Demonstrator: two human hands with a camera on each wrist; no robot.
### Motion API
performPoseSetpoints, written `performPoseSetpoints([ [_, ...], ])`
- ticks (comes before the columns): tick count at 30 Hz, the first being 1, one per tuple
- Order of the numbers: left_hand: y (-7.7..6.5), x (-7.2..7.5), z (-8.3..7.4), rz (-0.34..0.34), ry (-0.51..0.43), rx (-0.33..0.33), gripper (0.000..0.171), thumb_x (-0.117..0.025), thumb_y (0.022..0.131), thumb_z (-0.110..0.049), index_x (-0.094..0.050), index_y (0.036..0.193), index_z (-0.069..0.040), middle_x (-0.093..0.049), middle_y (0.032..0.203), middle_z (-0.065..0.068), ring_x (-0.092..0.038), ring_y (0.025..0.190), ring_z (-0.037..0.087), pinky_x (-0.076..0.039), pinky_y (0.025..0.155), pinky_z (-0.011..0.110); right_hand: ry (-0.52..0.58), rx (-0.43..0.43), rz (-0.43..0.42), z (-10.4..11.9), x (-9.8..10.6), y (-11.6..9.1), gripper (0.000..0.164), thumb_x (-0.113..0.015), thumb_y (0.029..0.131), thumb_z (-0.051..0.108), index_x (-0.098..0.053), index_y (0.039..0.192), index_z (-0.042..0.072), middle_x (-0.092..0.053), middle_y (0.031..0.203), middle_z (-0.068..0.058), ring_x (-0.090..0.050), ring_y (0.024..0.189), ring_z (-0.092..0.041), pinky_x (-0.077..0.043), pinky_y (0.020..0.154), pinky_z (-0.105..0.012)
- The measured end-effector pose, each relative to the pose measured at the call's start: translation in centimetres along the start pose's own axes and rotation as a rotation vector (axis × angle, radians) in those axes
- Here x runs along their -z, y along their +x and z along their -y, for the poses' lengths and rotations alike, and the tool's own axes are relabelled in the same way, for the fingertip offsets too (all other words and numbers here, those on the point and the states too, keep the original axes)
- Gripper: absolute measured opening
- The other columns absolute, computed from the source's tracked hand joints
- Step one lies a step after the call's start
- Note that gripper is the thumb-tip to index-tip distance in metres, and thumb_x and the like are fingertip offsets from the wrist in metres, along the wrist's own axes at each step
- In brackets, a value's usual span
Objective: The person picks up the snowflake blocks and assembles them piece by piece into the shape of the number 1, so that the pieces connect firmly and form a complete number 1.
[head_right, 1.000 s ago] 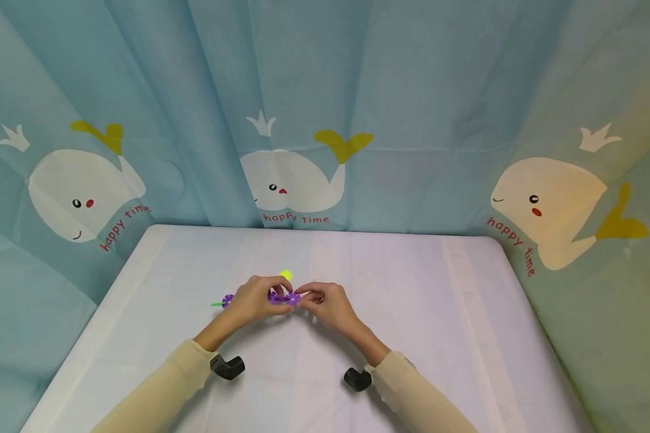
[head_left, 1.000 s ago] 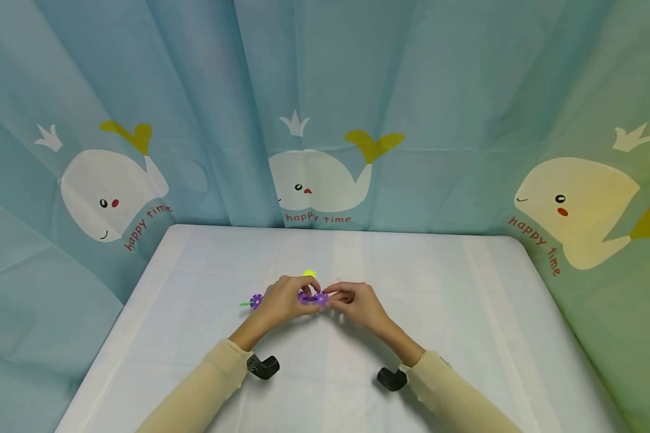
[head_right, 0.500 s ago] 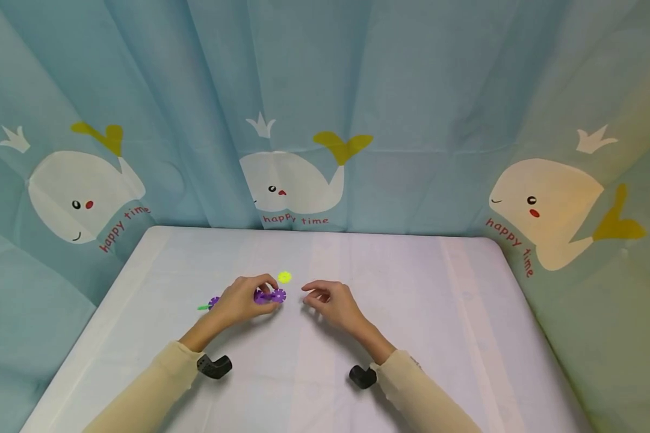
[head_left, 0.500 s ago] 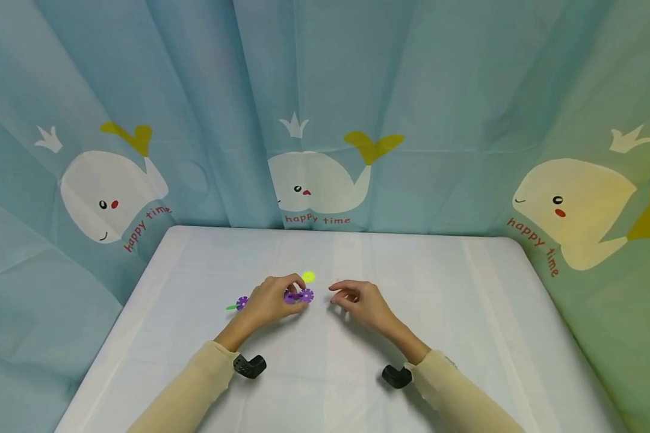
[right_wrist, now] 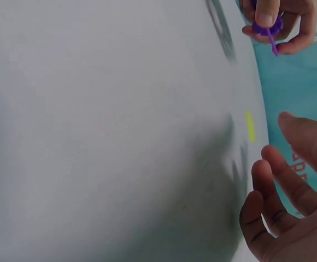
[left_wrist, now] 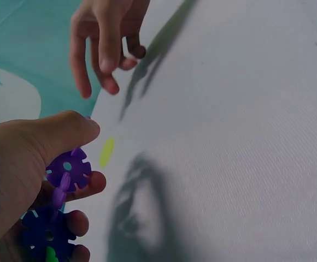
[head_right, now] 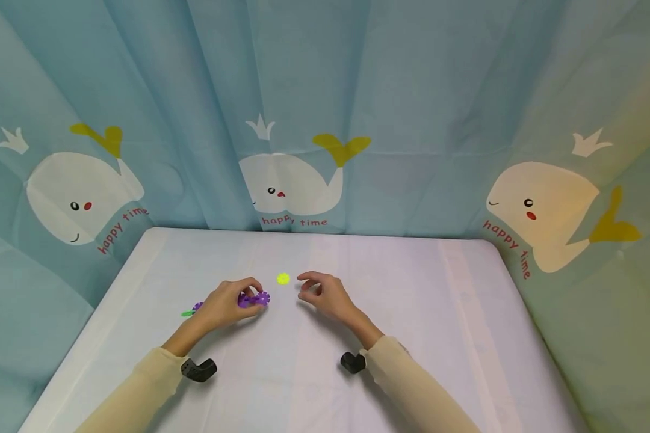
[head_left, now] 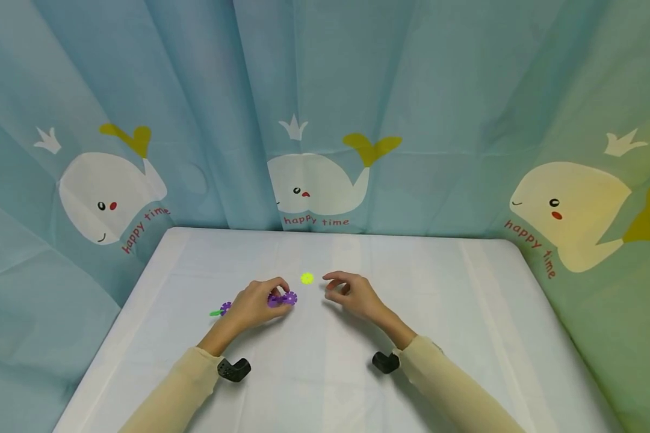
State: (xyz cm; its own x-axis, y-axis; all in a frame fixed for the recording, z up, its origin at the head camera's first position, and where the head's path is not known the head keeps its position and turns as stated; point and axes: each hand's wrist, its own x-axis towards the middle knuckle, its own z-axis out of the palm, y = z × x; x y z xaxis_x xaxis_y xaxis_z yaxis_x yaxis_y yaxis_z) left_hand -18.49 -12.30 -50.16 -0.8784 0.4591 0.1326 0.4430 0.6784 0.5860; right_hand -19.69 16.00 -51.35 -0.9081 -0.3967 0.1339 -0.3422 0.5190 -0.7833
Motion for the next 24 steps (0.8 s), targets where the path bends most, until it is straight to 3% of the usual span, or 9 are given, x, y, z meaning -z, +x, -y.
performPoseSetpoints([
  [8,-0.2,0.2,0.4,-0.004,0.006,0.005,0.027,-0.084,0.086,-0.027,-0.071,0.108,-0.018,-0.069,0.084,-0.007,-0.058,0.073,0.006,-0.050,0.068,0.030,-0.092,-0.036,0.018,0.1,-1.5,3.5,0.037,-0.080,0.089,0.010,-0.070,0.125,0.004,-0.073,0.104,-0.013,-0.062,0.075,-0.017,-0.051,0.070,-0.031],
  [15,-0.3,0.3,0.5,-0.015,0.007,-0.005,0.027,-0.084,0.085,-0.025,-0.072,0.108,-0.017,-0.069,0.084,-0.007,-0.058,0.072,0.006,-0.050,0.067,0.030,-0.242,-0.111,0.066,0.4,-2.5,5.4,0.039,-0.081,0.089,0.016,-0.071,0.126,0.010,-0.070,0.103,-0.008,-0.062,0.091,-0.022,-0.051,0.081,-0.041],
  [24,-0.4,0.4,0.6,-0.002,0.016,0.013,0.028,-0.085,0.085,-0.027,-0.073,0.108,-0.017,-0.070,0.085,-0.006,-0.060,0.074,0.006,-0.051,0.068,0.031,-0.338,-0.166,0.108,0.6,-3.0,6.2,0.031,-0.081,0.089,0.021,-0.075,0.120,0.017,-0.065,0.101,-0.004,-0.059,0.088,-0.019,-0.049,0.070,-0.037],
])
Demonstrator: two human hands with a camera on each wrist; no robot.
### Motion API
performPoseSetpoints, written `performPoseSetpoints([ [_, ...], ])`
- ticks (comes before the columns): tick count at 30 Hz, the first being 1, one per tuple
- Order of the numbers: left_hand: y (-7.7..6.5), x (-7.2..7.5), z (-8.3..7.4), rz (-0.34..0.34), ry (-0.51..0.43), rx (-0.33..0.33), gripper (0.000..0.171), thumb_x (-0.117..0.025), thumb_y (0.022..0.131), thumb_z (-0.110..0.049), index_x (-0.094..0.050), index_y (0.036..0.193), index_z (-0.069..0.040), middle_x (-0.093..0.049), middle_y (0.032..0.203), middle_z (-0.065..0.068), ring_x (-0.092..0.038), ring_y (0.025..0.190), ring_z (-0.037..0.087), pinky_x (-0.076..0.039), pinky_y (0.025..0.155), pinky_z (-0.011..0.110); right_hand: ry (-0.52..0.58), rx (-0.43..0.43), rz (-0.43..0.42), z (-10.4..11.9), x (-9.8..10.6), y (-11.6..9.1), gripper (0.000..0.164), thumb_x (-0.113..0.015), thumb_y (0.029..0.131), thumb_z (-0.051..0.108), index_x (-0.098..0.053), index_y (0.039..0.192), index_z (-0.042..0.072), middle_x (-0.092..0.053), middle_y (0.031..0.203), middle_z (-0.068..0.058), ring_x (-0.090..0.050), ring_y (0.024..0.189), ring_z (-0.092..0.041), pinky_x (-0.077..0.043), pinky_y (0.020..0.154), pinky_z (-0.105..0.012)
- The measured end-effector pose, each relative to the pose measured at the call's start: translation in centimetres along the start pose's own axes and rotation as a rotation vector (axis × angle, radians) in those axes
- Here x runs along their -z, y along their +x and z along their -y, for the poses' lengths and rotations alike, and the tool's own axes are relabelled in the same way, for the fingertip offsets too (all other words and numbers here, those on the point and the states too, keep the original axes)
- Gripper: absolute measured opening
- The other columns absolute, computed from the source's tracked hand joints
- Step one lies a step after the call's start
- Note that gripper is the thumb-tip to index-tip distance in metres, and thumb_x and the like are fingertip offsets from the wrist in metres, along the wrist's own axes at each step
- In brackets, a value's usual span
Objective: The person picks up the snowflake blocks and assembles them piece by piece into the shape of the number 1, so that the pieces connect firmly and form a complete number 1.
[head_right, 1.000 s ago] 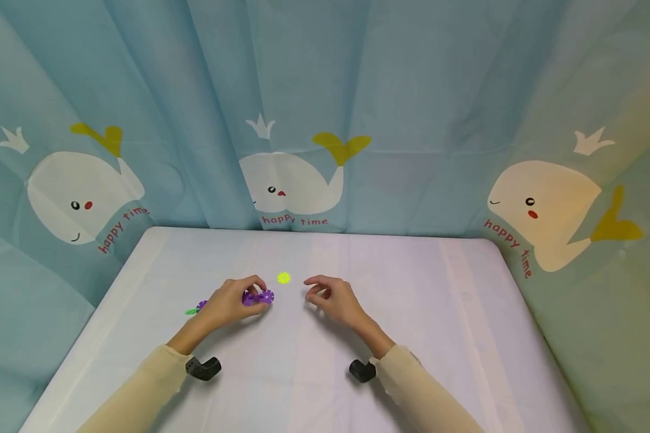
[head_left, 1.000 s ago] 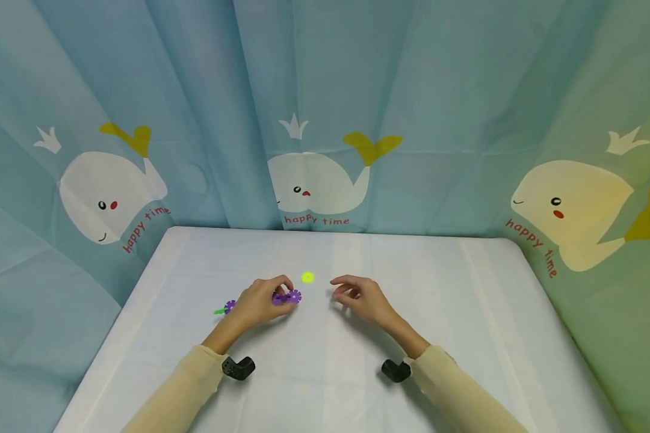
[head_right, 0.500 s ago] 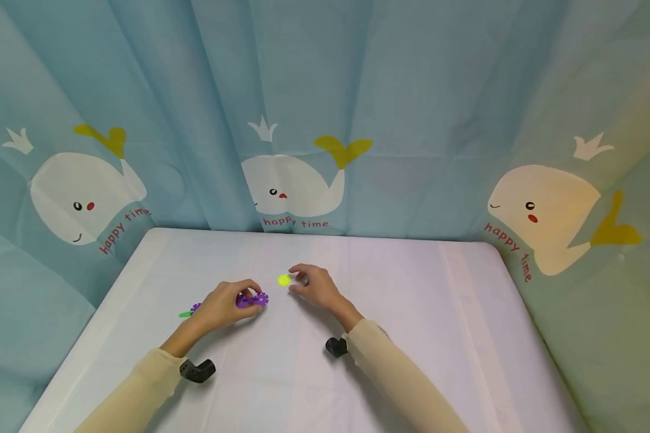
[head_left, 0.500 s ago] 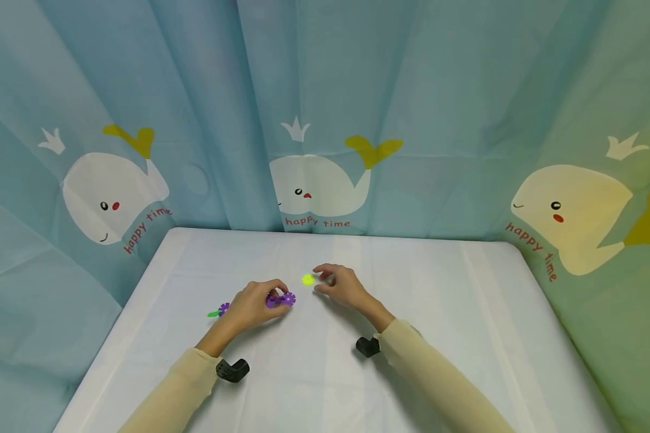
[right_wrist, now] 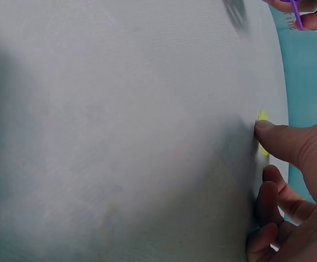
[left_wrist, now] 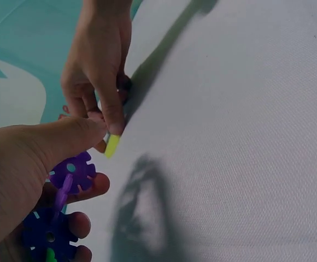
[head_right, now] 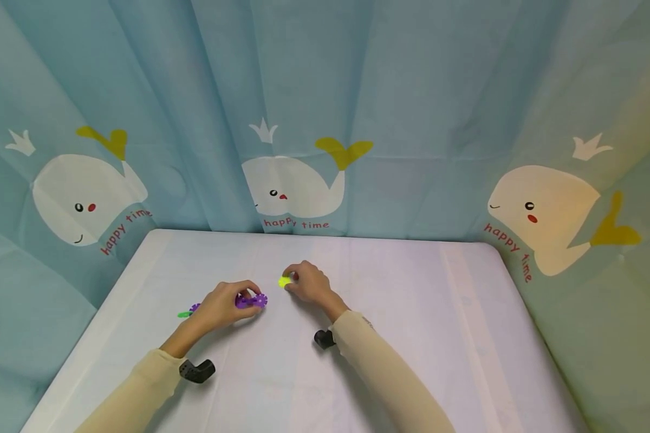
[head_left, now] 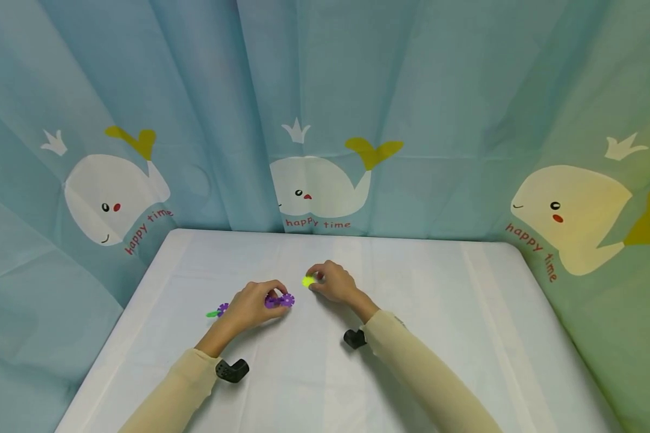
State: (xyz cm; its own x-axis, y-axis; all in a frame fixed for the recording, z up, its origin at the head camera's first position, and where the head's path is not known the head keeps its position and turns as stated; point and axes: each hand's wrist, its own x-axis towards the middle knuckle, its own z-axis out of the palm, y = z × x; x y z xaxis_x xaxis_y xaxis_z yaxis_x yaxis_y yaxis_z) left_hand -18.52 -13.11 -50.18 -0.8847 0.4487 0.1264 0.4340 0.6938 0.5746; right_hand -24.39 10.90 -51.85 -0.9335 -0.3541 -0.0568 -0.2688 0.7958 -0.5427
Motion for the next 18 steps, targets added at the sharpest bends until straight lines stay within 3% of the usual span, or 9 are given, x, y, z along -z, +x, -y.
performPoseSetpoints([
  [8,-0.08,-0.12,-0.02,-0.011,0.003,0.020,0.029,-0.085,0.084,-0.025,-0.073,0.109,-0.017,-0.071,0.086,-0.005,-0.062,0.075,0.009,-0.052,0.069,0.034,0.021,0.021,-0.017,0.11,-0.14,-0.35,0.027,-0.081,0.088,0.018,-0.072,0.114,0.013,-0.064,0.098,-0.004,-0.059,0.085,-0.018,-0.050,0.072,-0.037],
  [18,-0.16,-0.02,-0.03,-0.078,0.016,0.008,0.026,-0.086,0.083,-0.025,-0.074,0.106,-0.019,-0.069,0.082,-0.005,-0.059,0.070,0.010,-0.049,0.063,0.033,-0.007,0.139,-0.043,0.37,-0.55,-0.70,0.029,-0.075,0.090,0.008,-0.067,0.118,0.013,-0.070,0.102,-0.005,-0.066,0.091,-0.022,-0.054,0.079,-0.042],
])
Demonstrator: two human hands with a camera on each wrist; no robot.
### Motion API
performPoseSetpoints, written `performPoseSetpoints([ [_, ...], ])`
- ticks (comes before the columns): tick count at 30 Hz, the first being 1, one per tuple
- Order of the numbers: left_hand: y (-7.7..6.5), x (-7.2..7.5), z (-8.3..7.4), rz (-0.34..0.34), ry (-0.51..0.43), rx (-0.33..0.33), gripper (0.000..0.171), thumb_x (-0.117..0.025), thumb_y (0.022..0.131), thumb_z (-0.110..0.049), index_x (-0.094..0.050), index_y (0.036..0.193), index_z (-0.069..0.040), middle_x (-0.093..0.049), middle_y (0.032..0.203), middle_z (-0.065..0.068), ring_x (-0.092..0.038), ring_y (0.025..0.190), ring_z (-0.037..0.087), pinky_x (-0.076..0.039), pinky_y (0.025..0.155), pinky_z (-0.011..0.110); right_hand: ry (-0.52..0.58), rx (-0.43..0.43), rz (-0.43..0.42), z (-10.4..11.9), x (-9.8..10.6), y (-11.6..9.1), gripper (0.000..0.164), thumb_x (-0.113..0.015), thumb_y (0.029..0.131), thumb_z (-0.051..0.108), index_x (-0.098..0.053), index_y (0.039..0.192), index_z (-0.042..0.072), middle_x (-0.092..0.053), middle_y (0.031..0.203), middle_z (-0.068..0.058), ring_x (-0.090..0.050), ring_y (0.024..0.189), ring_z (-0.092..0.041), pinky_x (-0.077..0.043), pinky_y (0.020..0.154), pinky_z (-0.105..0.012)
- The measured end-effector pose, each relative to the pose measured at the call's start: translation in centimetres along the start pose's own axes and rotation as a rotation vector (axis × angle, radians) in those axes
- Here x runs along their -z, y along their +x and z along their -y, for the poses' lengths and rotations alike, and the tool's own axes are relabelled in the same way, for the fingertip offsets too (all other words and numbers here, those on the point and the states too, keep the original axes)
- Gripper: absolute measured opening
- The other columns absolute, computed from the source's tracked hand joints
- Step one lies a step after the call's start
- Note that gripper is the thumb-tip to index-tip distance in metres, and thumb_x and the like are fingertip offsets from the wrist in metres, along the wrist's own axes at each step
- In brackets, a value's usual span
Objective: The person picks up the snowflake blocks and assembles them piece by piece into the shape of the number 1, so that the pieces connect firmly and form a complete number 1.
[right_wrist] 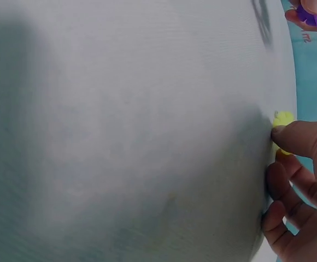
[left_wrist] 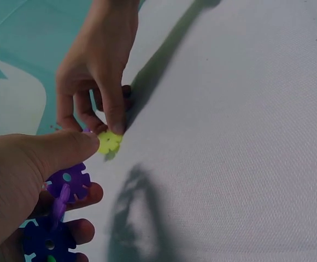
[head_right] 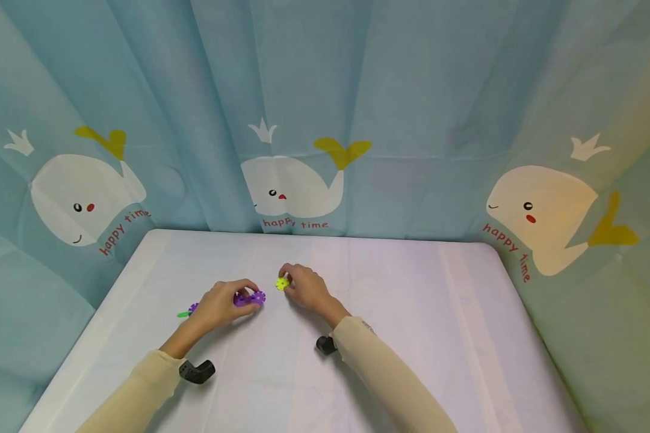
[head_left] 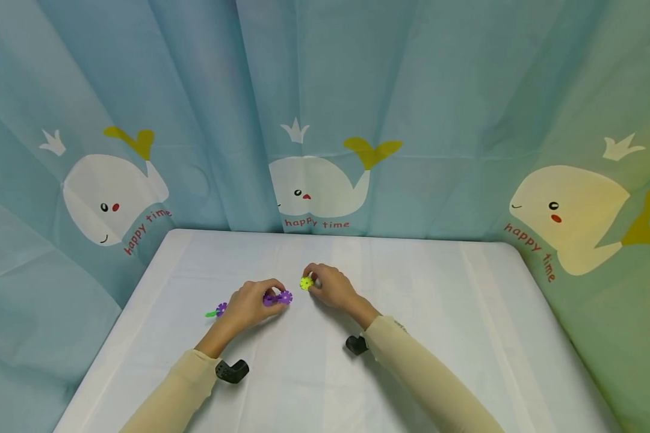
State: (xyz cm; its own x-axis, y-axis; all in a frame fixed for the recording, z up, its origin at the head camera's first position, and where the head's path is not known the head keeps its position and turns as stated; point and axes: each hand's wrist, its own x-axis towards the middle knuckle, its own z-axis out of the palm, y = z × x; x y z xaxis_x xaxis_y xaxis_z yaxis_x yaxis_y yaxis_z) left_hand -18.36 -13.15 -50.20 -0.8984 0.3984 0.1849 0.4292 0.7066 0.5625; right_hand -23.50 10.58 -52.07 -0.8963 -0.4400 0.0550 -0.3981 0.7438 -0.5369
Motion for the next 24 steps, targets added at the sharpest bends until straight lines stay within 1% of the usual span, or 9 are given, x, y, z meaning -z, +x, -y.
performPoseSetpoints([
  [5,0.0,0.0,0.1,-0.009,-0.005,-0.010,0.027,-0.086,0.083,-0.024,-0.074,0.106,-0.018,-0.069,0.082,-0.004,-0.060,0.070,0.012,-0.049,0.062,0.033,0.025,0.006,-0.011,-0.1,0.0,-0.2,0.028,-0.075,0.092,0.008,-0.067,0.118,0.014,-0.072,0.098,-0.005,-0.066,0.087,-0.019,-0.054,0.079,-0.040],
  [11,0.1,0.0,0.1,0.006,-0.005,0.019,0.027,-0.086,0.083,-0.026,-0.074,0.106,-0.020,-0.069,0.083,-0.005,-0.059,0.071,0.011,-0.049,0.064,0.034,0.112,0.037,-0.050,-0.6,0.0,-0.6,0.026,-0.076,0.091,0.007,-0.071,0.117,0.011,-0.075,0.096,-0.007,-0.068,0.082,-0.017,-0.055,0.080,-0.039],
  [15,0.3,0.0,0.0,0.011,0.001,0.028,0.027,-0.086,0.084,-0.027,-0.074,0.106,-0.020,-0.070,0.084,-0.006,-0.058,0.071,0.010,-0.049,0.064,0.033,0.174,0.034,-0.090,-1.1,0.2,-1.1,0.026,-0.076,0.090,0.005,-0.074,0.115,0.010,-0.076,0.093,-0.005,-0.067,0.080,-0.013,-0.055,0.077,-0.034],
  [18,0.4,0.1,-0.1,0.018,0.000,0.035,0.027,-0.086,0.084,-0.026,-0.074,0.107,-0.020,-0.070,0.084,-0.006,-0.058,0.071,0.009,-0.049,0.064,0.033,0.247,0.013,-0.102,-1.3,0.6,-1.8,0.026,-0.077,0.090,0.005,-0.075,0.115,0.011,-0.075,0.090,-0.001,-0.066,0.077,-0.012,-0.054,0.072,-0.029],
  [20,0.5,0.1,-0.3,0.024,-0.002,0.042,0.027,-0.086,0.084,-0.026,-0.074,0.107,-0.020,-0.070,0.084,-0.006,-0.058,0.072,0.009,-0.050,0.065,0.033,0.310,-0.004,-0.102,-1.4,1.0,-2.3,0.027,-0.077,0.090,0.005,-0.075,0.116,0.011,-0.074,0.088,0.000,-0.066,0.074,-0.013,-0.054,0.068,-0.027],
  [22,0.6,0.2,-0.5,0.033,-0.009,0.046,0.027,-0.086,0.084,-0.026,-0.074,0.108,-0.020,-0.071,0.085,-0.005,-0.059,0.073,0.009,-0.051,0.067,0.034,0.376,-0.021,-0.103,-1.4,1.5,-2.8,0.027,-0.077,0.091,0.005,-0.074,0.118,0.009,-0.073,0.087,-0.001,-0.067,0.072,-0.015,-0.054,0.065,-0.027],
  [24,0.8,0.1,-0.6,0.041,-0.011,0.048,0.027,-0.085,0.085,-0.027,-0.074,0.109,-0.020,-0.071,0.087,-0.005,-0.060,0.075,0.009,-0.052,0.068,0.035,0.415,-0.029,-0.111,-1.3,2.1,-3.3,0.029,-0.077,0.091,0.004,-0.074,0.119,0.008,-0.073,0.087,-0.002,-0.067,0.070,-0.016,-0.053,0.063,-0.027],
])
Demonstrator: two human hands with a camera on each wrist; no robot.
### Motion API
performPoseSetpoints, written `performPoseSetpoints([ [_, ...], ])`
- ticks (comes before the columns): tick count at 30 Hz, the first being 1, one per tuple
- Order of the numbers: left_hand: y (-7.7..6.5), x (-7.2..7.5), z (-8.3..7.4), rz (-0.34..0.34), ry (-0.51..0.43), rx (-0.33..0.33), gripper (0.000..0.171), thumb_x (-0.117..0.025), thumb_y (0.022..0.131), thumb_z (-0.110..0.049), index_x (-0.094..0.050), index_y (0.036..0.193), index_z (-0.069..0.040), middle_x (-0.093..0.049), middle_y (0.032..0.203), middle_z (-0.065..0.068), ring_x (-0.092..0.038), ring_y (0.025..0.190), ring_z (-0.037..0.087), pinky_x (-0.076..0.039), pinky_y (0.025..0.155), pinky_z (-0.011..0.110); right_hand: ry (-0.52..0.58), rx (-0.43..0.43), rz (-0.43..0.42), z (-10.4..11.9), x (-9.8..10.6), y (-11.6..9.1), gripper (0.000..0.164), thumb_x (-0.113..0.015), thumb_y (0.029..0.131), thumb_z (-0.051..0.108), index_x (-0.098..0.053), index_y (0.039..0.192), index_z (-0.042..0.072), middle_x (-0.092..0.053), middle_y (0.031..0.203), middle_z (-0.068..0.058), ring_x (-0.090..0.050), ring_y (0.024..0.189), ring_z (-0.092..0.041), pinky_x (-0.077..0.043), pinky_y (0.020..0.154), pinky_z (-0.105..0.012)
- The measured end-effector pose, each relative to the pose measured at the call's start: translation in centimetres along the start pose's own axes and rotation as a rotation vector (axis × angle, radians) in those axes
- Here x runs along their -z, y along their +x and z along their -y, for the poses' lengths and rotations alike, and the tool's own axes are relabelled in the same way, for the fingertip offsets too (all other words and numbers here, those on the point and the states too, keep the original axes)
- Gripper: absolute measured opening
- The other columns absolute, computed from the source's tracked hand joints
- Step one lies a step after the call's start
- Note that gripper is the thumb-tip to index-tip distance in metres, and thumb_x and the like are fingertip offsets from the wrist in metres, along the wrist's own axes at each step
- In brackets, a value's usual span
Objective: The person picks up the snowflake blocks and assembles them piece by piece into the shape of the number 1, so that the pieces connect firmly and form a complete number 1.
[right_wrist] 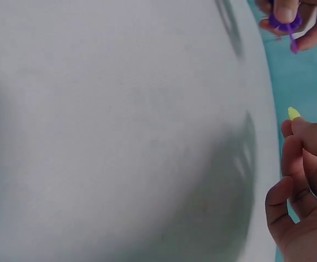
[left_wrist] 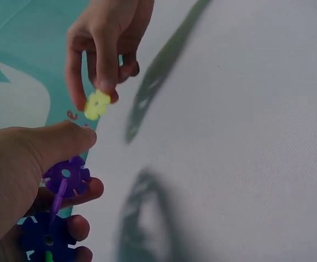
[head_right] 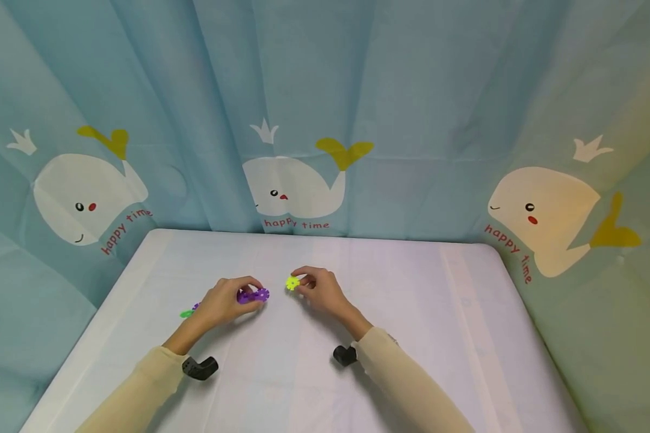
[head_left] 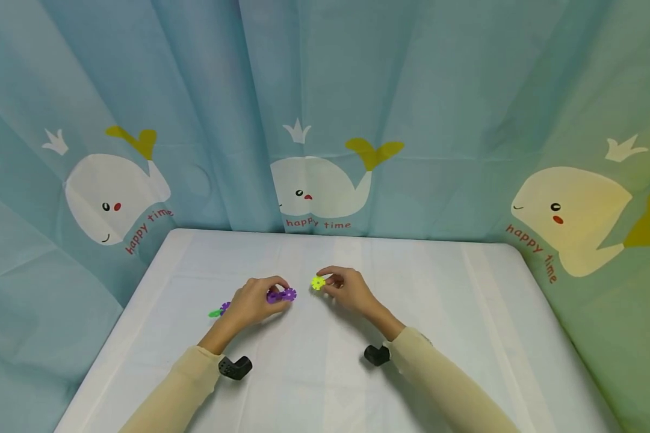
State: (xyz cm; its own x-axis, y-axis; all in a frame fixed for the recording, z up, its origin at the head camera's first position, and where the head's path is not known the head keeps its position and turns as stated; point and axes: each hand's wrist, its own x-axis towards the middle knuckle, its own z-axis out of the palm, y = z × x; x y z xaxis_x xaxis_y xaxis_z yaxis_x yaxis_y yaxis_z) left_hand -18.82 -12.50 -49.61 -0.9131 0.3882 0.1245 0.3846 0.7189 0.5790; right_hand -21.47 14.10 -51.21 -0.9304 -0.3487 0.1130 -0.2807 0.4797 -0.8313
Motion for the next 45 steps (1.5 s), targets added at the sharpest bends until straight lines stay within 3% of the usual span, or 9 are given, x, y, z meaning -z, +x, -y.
performPoseSetpoints([
  [20,1.8,-1.3,-2.8,0.055,-0.050,-0.108,0.026,-0.078,0.089,-0.021,-0.069,0.112,-0.016,-0.071,0.089,-0.004,-0.063,0.078,0.008,-0.052,0.073,0.033,0.023,0.021,-0.093,0.7,4.2,-5.0,0.028,-0.080,0.088,0.005,-0.074,0.114,0.015,-0.073,0.089,0.000,-0.065,0.074,-0.016,-0.053,0.067,-0.026],
  [26,2.4,-1.4,-3.9,0.075,-0.048,-0.124,0.026,-0.078,0.089,-0.022,-0.068,0.113,-0.015,-0.070,0.089,-0.004,-0.060,0.077,0.008,-0.052,0.072,0.031,0.033,0.022,-0.115,0.7,4.4,-5.6,0.027,-0.080,0.088,0.004,-0.074,0.113,0.012,-0.075,0.090,-0.003,-0.065,0.073,-0.017,-0.052,0.065,-0.026],
  [31,2.7,-1.4,-4.6,0.094,-0.052,-0.135,0.027,-0.077,0.089,-0.023,-0.068,0.113,-0.014,-0.071,0.091,-0.003,-0.061,0.078,0.009,-0.052,0.075,0.032,0.022,0.044,-0.127,0.9,4.3,-5.7,0.027,-0.078,0.088,-0.002,-0.072,0.113,0.003,-0.075,0.093,-0.011,-0.066,0.073,-0.025,-0.053,0.064,-0.027],
  [40,3.2,-1.6,-5.4,0.118,-0.069,-0.150,0.029,-0.077,0.089,-0.023,-0.069,0.114,-0.012,-0.071,0.093,-0.001,-0.063,0.081,0.011,-0.053,0.078,0.033,0.043,0.161,-0.125,4.8,4.4,-6.3,0.022,-0.076,0.087,-0.008,-0.070,0.108,-0.005,-0.074,0.096,-0.020,-0.068,0.075,-0.030,-0.056,0.067,-0.030],
  [45,3.3,-1.5,-5.6,0.115,-0.085,-0.168,0.028,-0.076,0.089,-0.023,-0.069,0.113,-0.011,-0.071,0.091,-0.001,-0.064,0.081,0.012,-0.054,0.077,0.033,0.021,0.174,-0.143,4.1,3.7,-5.9,0.021,-0.076,0.087,-0.010,-0.071,0.106,-0.005,-0.074,0.095,-0.019,-0.067,0.074,-0.032,-0.055,0.066,-0.030],
])
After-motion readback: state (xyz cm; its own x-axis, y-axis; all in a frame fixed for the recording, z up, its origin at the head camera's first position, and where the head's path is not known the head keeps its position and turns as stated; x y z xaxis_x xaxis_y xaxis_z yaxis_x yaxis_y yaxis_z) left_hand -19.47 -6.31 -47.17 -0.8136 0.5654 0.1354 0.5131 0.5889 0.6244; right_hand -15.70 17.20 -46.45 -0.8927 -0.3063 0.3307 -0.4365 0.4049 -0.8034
